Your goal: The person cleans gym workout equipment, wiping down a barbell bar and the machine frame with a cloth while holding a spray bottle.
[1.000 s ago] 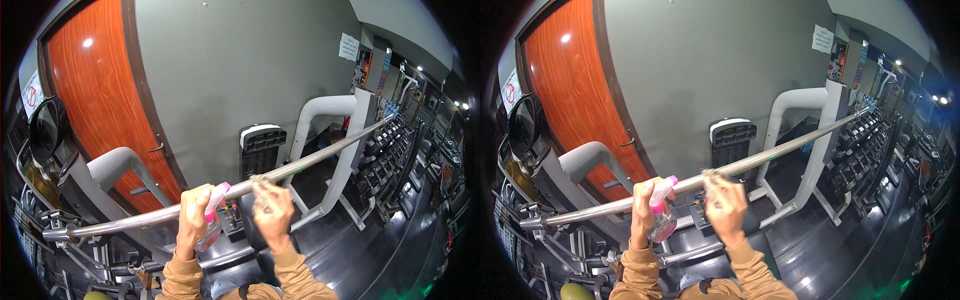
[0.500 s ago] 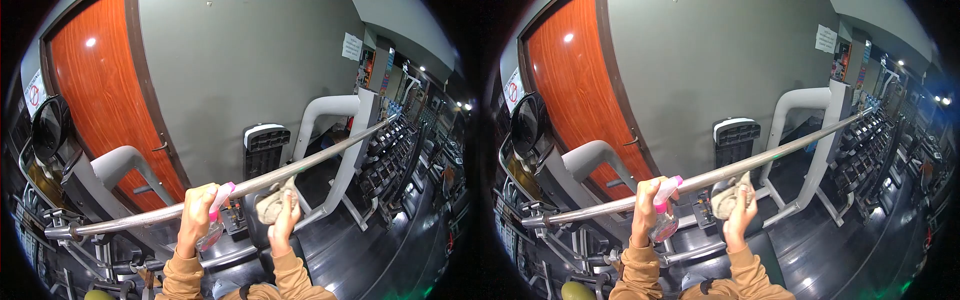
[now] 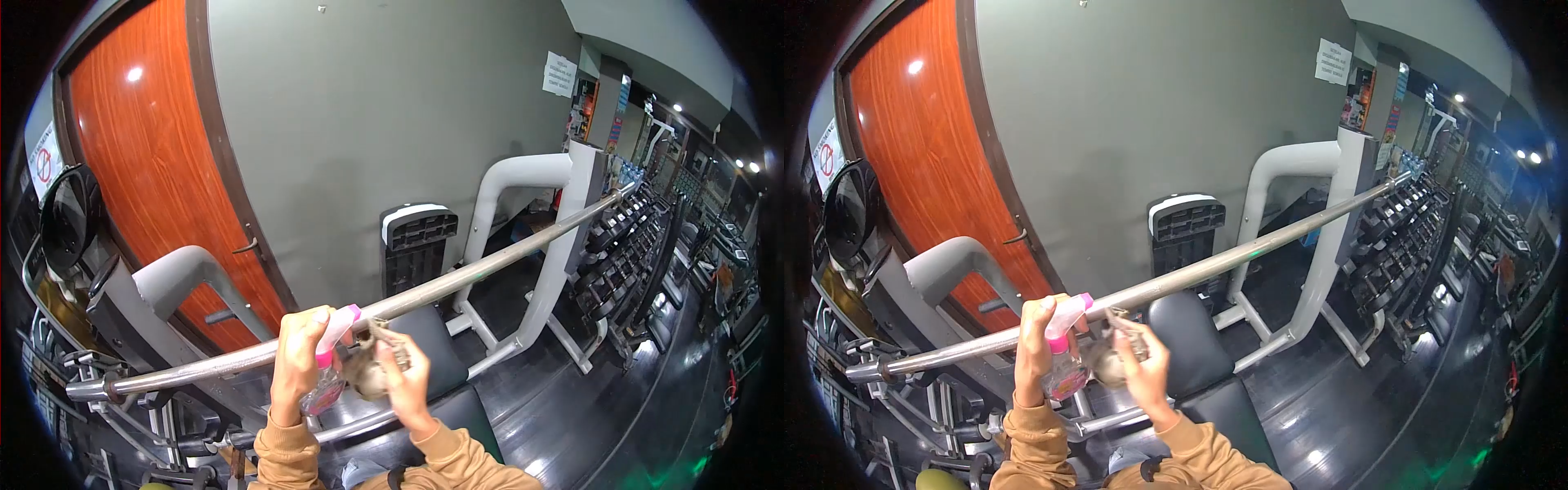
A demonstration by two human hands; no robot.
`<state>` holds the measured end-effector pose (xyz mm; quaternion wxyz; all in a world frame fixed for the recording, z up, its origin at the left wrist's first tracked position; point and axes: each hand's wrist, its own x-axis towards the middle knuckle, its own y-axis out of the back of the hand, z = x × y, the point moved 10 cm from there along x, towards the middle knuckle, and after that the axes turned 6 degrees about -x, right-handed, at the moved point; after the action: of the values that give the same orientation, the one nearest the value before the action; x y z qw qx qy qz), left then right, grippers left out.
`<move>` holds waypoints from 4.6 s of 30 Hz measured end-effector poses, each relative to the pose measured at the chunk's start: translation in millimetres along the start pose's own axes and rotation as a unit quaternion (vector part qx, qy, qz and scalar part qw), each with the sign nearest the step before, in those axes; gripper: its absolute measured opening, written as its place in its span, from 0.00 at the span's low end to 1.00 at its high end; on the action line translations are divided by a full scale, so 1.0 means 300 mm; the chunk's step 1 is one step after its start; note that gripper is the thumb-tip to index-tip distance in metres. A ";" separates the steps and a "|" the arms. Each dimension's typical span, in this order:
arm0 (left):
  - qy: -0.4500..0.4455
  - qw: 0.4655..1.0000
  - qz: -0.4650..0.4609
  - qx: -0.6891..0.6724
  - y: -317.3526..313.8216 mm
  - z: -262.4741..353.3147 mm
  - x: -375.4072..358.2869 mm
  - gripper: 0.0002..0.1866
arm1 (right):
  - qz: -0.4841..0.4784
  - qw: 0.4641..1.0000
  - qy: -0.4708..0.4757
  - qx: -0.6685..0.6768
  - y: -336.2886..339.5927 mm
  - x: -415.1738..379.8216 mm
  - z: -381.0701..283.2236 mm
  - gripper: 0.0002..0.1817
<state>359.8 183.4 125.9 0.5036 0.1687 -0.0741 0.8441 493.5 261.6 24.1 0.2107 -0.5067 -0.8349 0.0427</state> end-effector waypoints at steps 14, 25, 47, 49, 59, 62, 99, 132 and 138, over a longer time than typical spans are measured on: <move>-0.002 1.000 -0.005 -0.010 0.001 0.004 0.005 0.31 | 0.119 0.992 -0.008 0.040 -0.001 -0.006 0.056 0.16; -0.020 1.000 0.000 0.016 -0.021 0.022 0.001 0.32 | 0.102 0.929 0.182 -0.305 0.278 0.162 -0.404 0.20; 0.007 0.998 -0.007 0.067 -0.042 0.035 0.012 0.28 | -0.066 0.722 0.271 -0.633 0.159 0.357 -0.454 0.11; 0.013 0.998 -0.006 0.060 -0.053 0.036 0.025 0.28 | -0.122 0.722 0.306 -0.608 0.062 0.314 -0.437 0.10; 0.015 0.998 -0.068 0.013 -0.180 0.026 0.107 0.27 | -0.085 0.699 0.235 -0.670 0.251 0.423 -0.478 0.11; 0.005 0.996 -0.085 0.002 -0.198 0.025 0.126 0.27 | -0.058 0.706 0.229 -0.667 0.277 0.444 -0.484 0.08; -0.004 0.988 -0.139 -0.060 -0.275 0.001 0.183 0.27 | 0.103 0.784 0.405 -0.459 0.209 0.106 -0.278 0.29; -0.022 0.992 -0.120 -0.042 -0.284 0.002 0.182 0.27 | 0.294 0.953 0.015 0.077 0.339 0.132 -0.020 0.11; -0.010 0.991 -0.130 -0.041 -0.279 -0.022 0.185 0.30 | 0.153 0.980 -0.022 0.128 0.241 0.102 0.015 0.12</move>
<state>407.5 271.5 135.9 0.6149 0.1644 -0.0910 0.7659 539.3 323.4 8.9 0.2462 -0.5958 -0.7399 0.1922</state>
